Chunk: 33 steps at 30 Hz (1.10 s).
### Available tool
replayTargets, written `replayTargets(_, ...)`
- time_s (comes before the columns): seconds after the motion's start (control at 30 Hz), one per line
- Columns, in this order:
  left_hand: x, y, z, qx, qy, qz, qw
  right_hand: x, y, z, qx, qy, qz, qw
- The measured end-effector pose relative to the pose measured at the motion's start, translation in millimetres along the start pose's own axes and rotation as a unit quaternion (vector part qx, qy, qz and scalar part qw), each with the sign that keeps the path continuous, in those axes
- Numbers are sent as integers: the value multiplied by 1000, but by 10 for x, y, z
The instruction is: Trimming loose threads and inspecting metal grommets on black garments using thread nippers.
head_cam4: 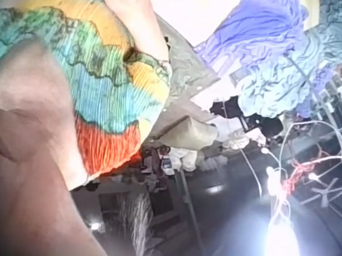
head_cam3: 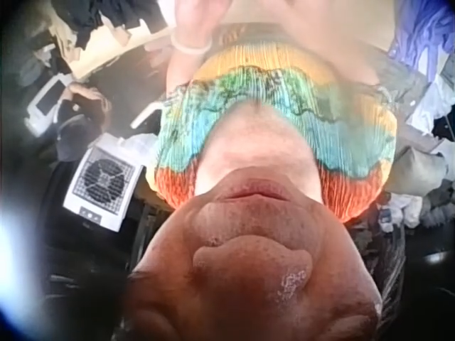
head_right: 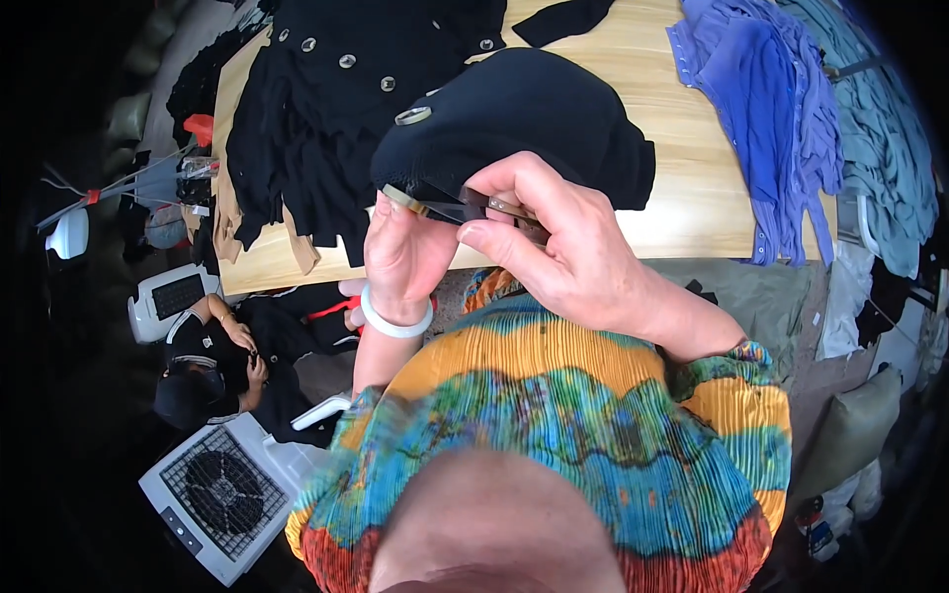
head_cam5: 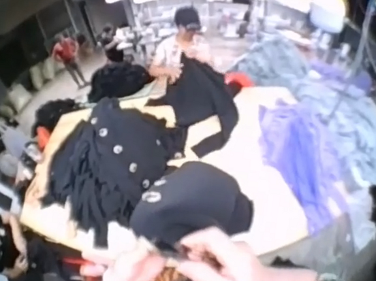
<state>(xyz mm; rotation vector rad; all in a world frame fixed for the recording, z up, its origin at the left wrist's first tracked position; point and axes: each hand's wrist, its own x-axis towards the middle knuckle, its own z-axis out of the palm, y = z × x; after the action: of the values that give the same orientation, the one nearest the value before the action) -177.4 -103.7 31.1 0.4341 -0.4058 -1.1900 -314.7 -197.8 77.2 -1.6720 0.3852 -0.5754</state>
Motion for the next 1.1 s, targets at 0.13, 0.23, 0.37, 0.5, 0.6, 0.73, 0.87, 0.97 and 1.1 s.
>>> replayTargets(0.13,-6,-2,27,36,16,16,999,3,29,-44,-9,-58,37,998)
replayTargets(0.23,8,-7,37,44,9,20,999,7,42,-56,-7,-65,46,997)
replayTargets(0.37,23,-17,16,35,-5,15,999,8,59,-66,1,-62,49,997)
replayTargets(0.5,37,-33,-12,47,-10,15,999,35,67,-80,-13,-58,51,997)
replayTargets(0.6,44,-44,-6,46,-8,8,999,24,70,-63,-24,-49,57,997)
replayTargets(0.73,56,-62,-11,49,1,1,999,41,131,-43,0,39,2,999)
replayTargets(0.87,72,-55,-30,0,-2,-22,1000,148,91,-111,98,140,8,985)
replayTargets(0.97,70,-39,-63,-43,-6,-50,998,189,138,-186,101,136,-3,986)
replayTargets(1.1,80,-30,-37,-77,-13,-62,995,220,197,-184,59,102,-41,992)
